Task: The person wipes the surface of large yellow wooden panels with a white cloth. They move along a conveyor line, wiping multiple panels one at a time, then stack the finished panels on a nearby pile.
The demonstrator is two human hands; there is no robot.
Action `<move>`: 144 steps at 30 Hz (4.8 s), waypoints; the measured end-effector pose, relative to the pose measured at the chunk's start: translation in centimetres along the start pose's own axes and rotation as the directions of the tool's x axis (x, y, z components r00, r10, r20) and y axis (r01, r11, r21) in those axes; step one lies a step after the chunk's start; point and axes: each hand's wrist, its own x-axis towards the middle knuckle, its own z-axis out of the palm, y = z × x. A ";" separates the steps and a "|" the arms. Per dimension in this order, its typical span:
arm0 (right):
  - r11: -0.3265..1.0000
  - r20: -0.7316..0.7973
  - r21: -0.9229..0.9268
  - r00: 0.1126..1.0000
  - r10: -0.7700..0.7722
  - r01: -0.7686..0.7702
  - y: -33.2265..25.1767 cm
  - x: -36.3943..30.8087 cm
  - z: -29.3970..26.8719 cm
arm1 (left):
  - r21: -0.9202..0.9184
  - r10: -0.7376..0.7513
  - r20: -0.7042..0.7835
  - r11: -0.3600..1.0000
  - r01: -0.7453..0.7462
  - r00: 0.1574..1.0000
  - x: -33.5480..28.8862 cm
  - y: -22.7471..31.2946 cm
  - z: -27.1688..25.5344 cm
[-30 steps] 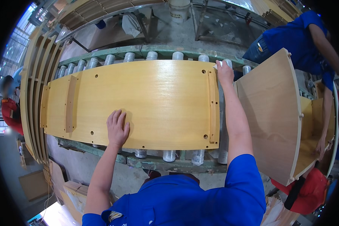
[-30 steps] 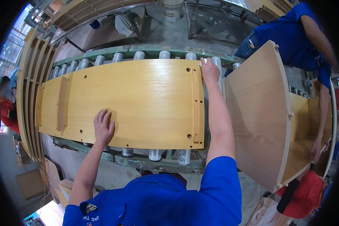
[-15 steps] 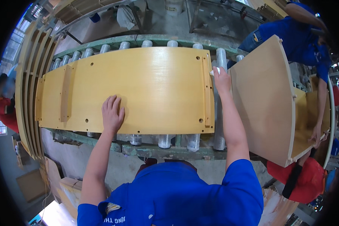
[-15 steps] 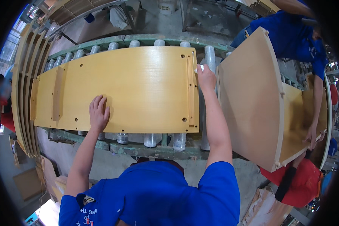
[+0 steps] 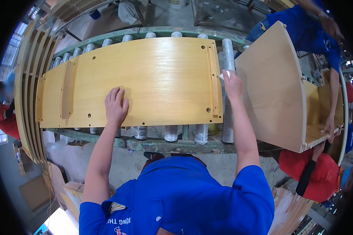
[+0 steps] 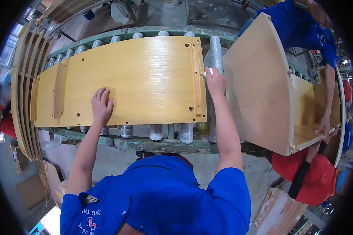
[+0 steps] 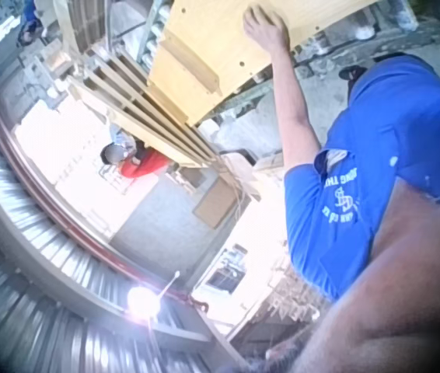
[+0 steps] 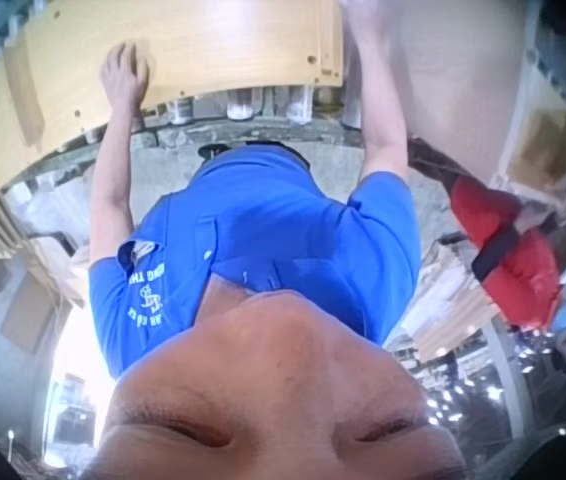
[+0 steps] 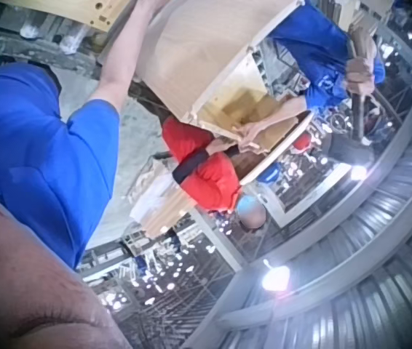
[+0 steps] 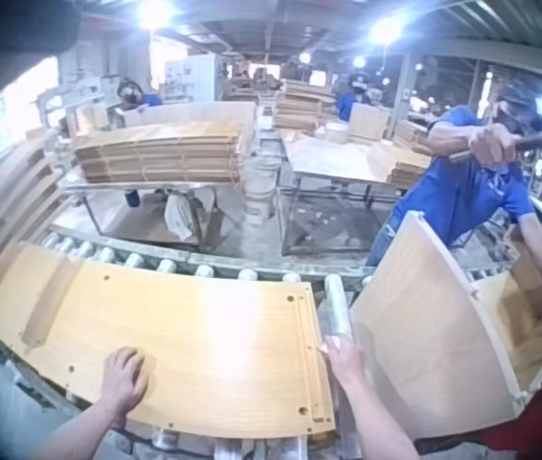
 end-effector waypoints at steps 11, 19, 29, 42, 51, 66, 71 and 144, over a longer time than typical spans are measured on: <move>1.000 0.045 -0.004 0.999 0.018 -0.017 0.0 -2.5 -1.3 | -0.014 0.003 -0.004 1.000 -0.004 1.000 -0.1 -0.1 0.1; 0.993 0.082 0.073 0.993 0.087 -0.093 0.1 -9.1 -4.2 | -0.005 0.013 -0.016 1.000 -0.013 1.000 -0.3 0.0 0.1; 0.988 0.132 0.055 0.982 0.136 -0.144 0.0 -14.9 -6.6 | -0.015 0.028 -0.035 0.999 -0.029 0.999 -0.4 0.0 0.2; 0.838 -0.031 0.480 0.950 0.311 -0.259 -0.5 -17.4 -7.0 | -0.939 -0.458 0.099 0.251 0.235 0.883 -4.2 2.3 -1.7; -0.671 0.602 0.393 0.728 -0.329 -0.628 -15.1 -20.6 -3.5 | -0.778 0.136 -0.440 -0.551 -0.301 0.887 -18.0 2.6 -32.0; -0.317 0.718 0.104 0.291 -0.632 -0.943 -46.5 -34.1 10.7 | -0.576 -0.180 -0.377 -0.722 -0.383 0.908 -38.7 -4.5 -46.2; -0.237 0.765 0.206 0.307 -0.566 -0.949 -49.5 -33.4 13.3 | -0.598 -0.094 -0.492 -0.686 -0.414 0.866 -39.1 -8.8 -46.2; 0.173 0.470 0.879 0.866 -0.168 -0.443 -55.1 -12.7 39.4 | -0.368 0.161 0.861 0.852 0.373 0.482 -41.5 -73.8 22.8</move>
